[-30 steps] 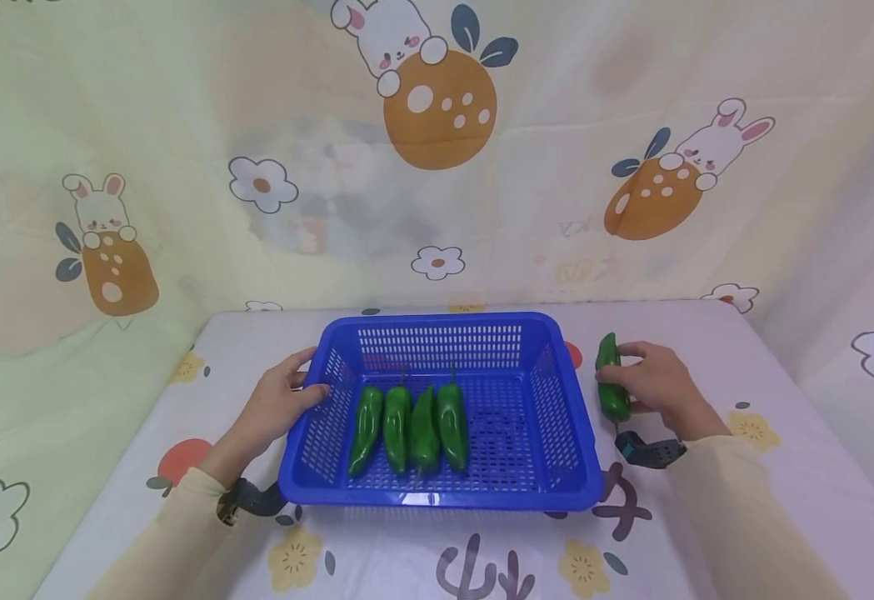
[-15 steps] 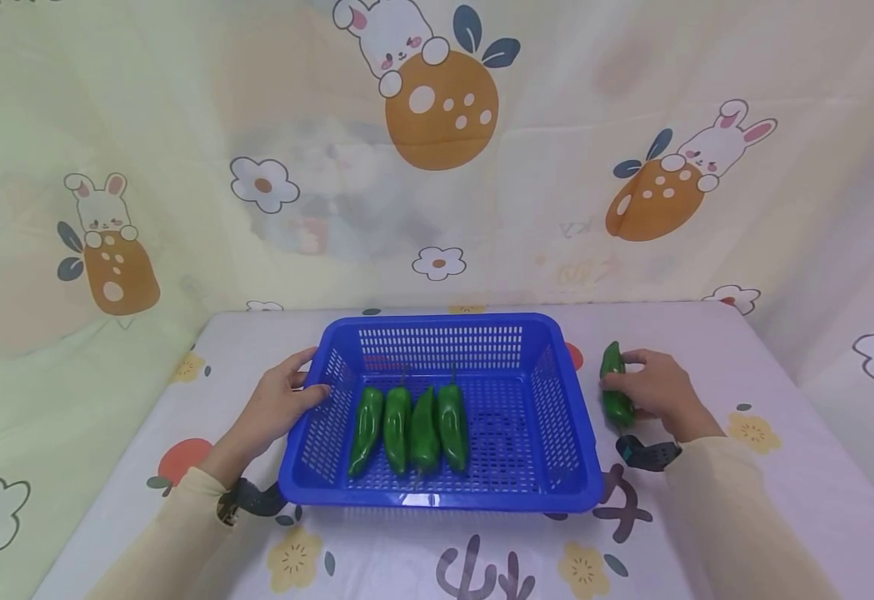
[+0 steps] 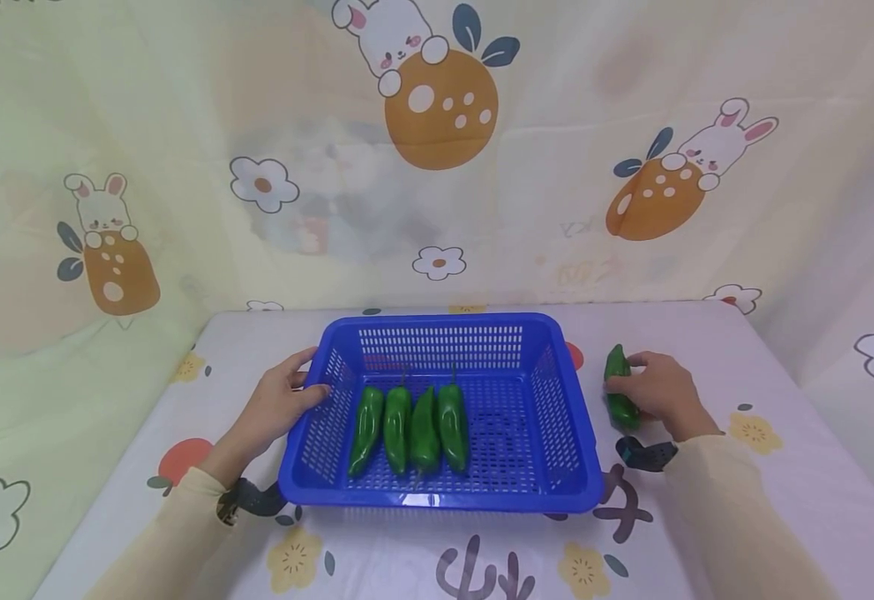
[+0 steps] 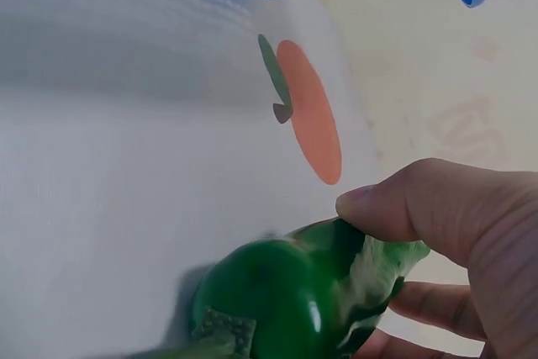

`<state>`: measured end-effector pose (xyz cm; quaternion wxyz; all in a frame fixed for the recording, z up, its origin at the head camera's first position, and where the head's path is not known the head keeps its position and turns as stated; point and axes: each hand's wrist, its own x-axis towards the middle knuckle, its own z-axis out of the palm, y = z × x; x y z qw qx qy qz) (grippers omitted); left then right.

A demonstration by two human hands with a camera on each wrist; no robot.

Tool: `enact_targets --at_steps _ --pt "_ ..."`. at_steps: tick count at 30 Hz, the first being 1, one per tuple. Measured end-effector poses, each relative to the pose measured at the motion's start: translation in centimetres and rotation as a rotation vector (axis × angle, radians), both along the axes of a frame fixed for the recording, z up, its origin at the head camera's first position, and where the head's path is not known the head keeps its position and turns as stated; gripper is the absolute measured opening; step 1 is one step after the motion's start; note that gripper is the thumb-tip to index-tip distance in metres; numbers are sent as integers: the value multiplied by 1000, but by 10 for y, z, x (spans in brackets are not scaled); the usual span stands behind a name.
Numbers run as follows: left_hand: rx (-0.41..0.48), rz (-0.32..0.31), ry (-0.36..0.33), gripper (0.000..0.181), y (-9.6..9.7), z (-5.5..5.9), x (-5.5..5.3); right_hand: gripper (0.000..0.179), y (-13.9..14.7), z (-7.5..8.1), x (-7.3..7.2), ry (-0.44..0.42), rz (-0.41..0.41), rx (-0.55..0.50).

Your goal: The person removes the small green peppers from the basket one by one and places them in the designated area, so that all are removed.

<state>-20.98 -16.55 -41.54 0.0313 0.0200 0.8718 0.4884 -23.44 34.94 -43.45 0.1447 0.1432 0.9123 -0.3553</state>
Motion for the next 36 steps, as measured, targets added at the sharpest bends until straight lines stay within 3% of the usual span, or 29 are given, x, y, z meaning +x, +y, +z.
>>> enact_targets --at_steps 9,36 --pt "8 -7 9 73 -1 -2 -1 85 -6 0 -1 13 5 104" --pt "3 2 -5 72 -1 -1 1 86 -10 6 3 -25 62 190"
